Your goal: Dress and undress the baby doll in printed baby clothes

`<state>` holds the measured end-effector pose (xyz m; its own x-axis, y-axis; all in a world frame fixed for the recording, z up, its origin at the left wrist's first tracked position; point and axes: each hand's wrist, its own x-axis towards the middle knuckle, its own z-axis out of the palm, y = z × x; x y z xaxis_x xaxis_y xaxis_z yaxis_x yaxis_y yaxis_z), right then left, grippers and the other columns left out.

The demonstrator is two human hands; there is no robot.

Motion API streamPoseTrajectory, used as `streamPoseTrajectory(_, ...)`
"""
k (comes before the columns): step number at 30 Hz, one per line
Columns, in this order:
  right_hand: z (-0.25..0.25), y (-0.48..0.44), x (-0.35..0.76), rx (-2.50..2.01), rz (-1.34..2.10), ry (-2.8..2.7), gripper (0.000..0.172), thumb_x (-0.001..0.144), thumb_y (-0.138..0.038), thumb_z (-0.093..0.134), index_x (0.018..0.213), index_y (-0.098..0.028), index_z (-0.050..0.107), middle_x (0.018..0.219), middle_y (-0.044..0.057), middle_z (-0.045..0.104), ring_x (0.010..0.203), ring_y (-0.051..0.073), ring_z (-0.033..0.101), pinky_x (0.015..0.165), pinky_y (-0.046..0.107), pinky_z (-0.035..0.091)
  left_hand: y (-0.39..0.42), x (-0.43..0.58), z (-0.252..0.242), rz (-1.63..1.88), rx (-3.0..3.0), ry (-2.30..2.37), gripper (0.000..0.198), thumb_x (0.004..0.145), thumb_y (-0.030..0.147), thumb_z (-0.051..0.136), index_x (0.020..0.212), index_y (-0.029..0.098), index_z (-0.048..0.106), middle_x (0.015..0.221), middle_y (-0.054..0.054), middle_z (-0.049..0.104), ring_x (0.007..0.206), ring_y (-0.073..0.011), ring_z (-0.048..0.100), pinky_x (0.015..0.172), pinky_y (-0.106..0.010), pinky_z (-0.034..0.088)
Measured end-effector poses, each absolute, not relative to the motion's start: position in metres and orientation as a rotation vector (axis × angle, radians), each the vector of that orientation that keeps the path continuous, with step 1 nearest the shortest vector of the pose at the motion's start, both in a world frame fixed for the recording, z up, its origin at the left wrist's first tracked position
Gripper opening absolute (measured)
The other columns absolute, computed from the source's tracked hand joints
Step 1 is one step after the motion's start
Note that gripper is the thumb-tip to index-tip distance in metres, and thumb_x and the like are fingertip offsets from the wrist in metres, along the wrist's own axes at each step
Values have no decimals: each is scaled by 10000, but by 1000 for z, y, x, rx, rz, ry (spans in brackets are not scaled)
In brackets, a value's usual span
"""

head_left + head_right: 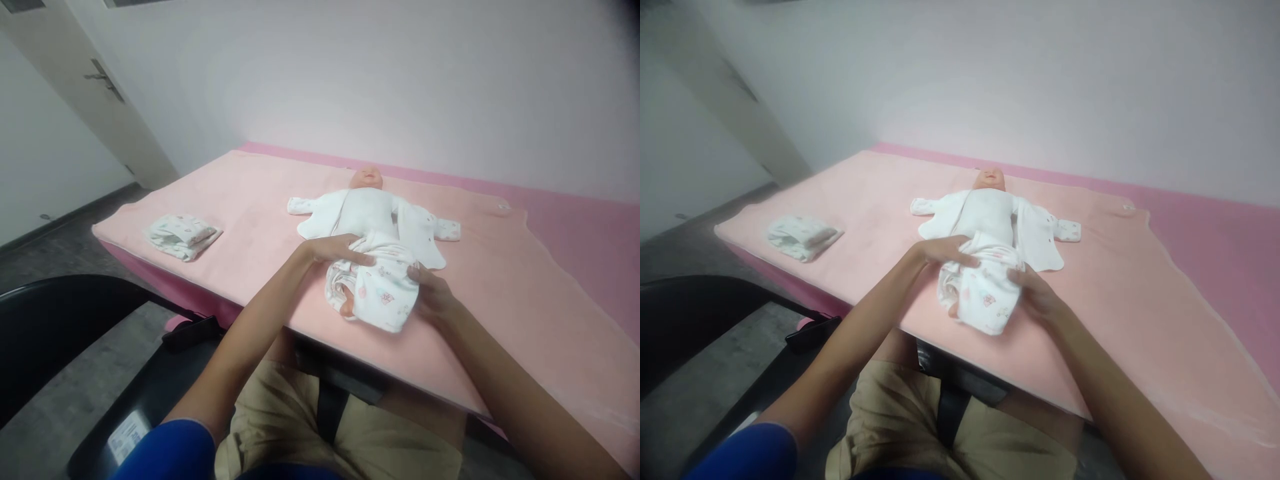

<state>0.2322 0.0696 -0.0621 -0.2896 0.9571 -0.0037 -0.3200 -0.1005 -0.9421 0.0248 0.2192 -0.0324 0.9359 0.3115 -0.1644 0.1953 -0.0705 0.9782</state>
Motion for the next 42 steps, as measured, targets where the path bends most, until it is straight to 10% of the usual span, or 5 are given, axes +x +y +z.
streamPoseTrajectory(14, -57, 69, 253, -1064, 1700, -1421, 904, 753, -492, 934, 1534, -227, 564, 1425, 145, 685, 1318, 394, 644, 1092, 526, 556, 221, 24, -40, 127, 1604, 344, 607, 653, 555, 954, 1108, 185, 799, 1072, -82, 819, 1025, -261, 767, 942, -360, 609)
streamPoseTrajectory(26, -65, 74, 245, -1034, 1594, -1168, 638, 967, -645, 666, 1457, -237, 628, 1338, 124, 733, 1271, 346, 669, 1043, 475, 572, 228, 24, -42, 30, 1651, 304, 626, 468, 411, 1027, 1015, 195, 812, 1005, -61, 816, 1002, -304, 764, 858, -362, 621)
streamPoseTrajectory(42, -62, 72, 250, -990, 1610, -1372, 729, 893, -624, 771, 1482, -227, 608, 1322, 124, 740, 1255, 346, 675, 1048, 453, 565, 219, 25, -28, -38, 1821, 375, 445, 565, 373, 980, 914, 181, 781, 920, -33, 779, 934, -271, 732, 790, -343, 577)
